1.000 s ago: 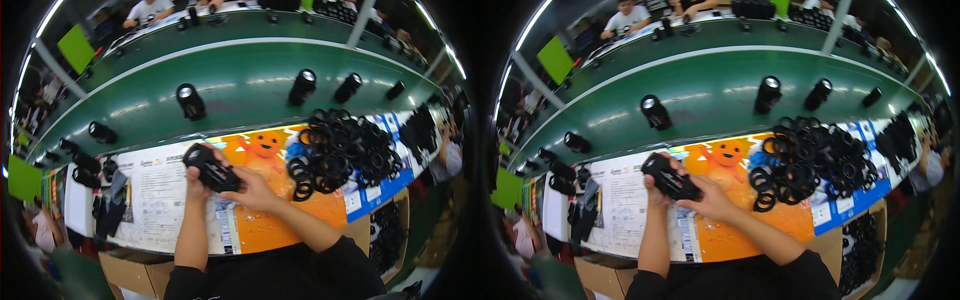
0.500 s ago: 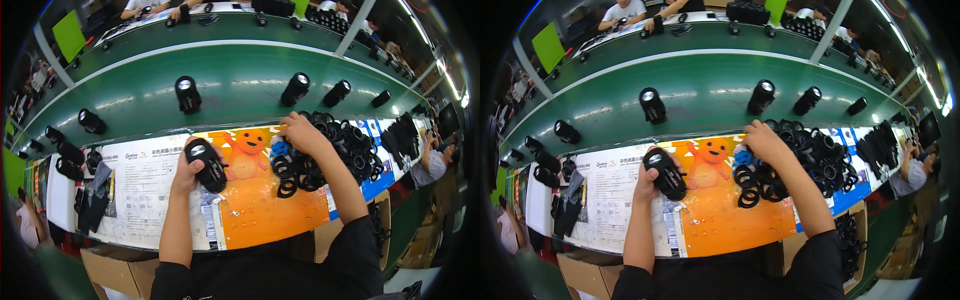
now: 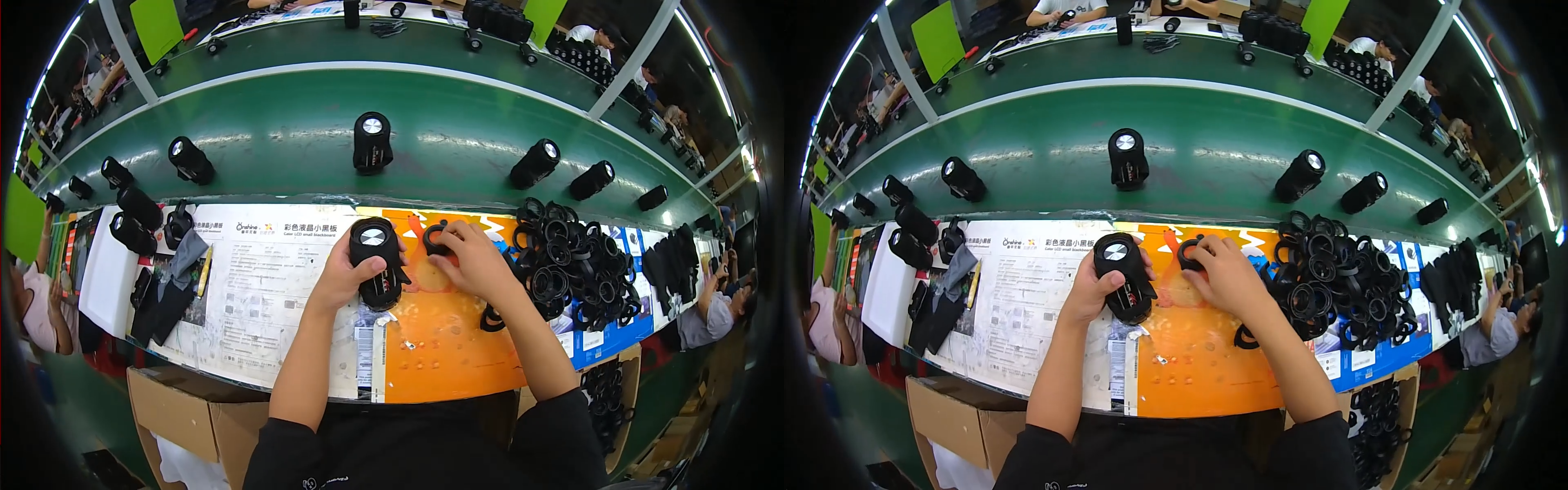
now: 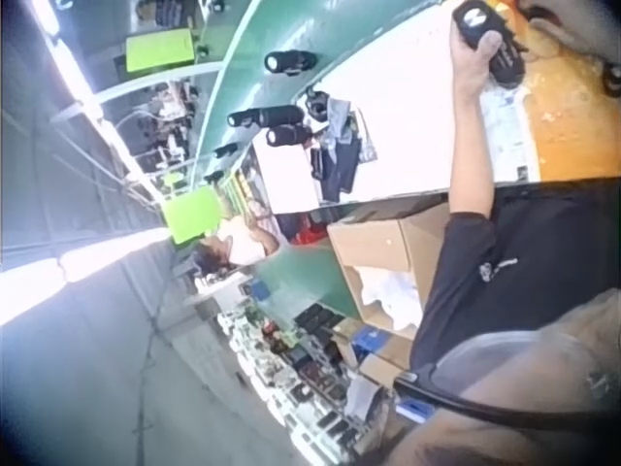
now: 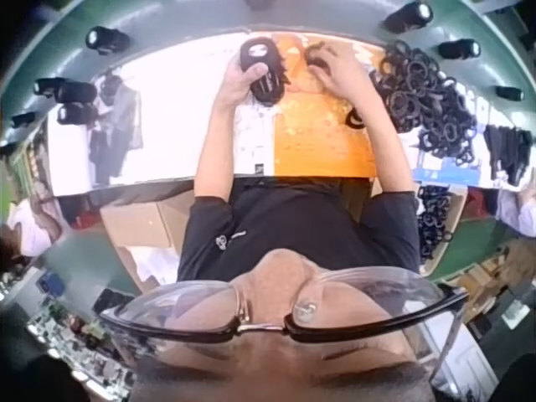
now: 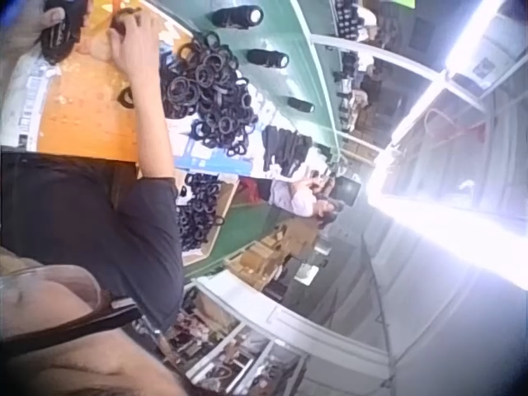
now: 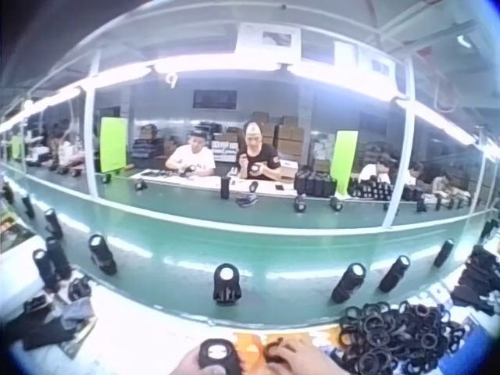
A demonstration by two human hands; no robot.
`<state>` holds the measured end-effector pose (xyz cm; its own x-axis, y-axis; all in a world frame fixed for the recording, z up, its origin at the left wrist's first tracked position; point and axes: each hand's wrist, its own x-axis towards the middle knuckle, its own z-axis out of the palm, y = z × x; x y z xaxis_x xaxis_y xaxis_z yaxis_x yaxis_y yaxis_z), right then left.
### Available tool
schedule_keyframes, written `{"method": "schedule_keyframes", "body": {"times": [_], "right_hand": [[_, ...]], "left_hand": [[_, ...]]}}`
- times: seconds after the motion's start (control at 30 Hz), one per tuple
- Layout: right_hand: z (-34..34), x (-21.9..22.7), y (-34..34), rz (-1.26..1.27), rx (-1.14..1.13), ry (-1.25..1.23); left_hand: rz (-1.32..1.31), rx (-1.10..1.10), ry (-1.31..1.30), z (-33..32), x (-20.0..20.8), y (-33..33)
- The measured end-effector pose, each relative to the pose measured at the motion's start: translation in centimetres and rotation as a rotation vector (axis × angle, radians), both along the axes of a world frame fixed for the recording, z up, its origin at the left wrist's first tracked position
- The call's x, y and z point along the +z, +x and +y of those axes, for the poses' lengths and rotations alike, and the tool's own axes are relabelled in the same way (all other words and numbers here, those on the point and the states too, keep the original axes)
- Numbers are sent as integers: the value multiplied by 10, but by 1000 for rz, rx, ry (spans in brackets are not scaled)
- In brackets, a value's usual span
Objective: The person assembles cylindrical parts by hand, fitting rubber rings onto them at an assembly line.
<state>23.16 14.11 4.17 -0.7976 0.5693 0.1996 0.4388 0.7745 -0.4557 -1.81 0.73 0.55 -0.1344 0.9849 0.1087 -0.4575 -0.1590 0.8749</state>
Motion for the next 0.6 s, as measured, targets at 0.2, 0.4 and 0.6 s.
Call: {"method": "schedule_keyframes", "body": {"times": [0.2, 0.4, 0.6], "right_hand": [[7, 29, -21, 274, -8, -154], [22, 89, -52, 230, 167, -803], [22, 110, -60, 63, 309, -618]], "left_hand": [[62, 33, -20, 2, -12, 2], [195, 18, -120, 0, 7, 11], [266, 6, -134, 0, 10, 12]]}}
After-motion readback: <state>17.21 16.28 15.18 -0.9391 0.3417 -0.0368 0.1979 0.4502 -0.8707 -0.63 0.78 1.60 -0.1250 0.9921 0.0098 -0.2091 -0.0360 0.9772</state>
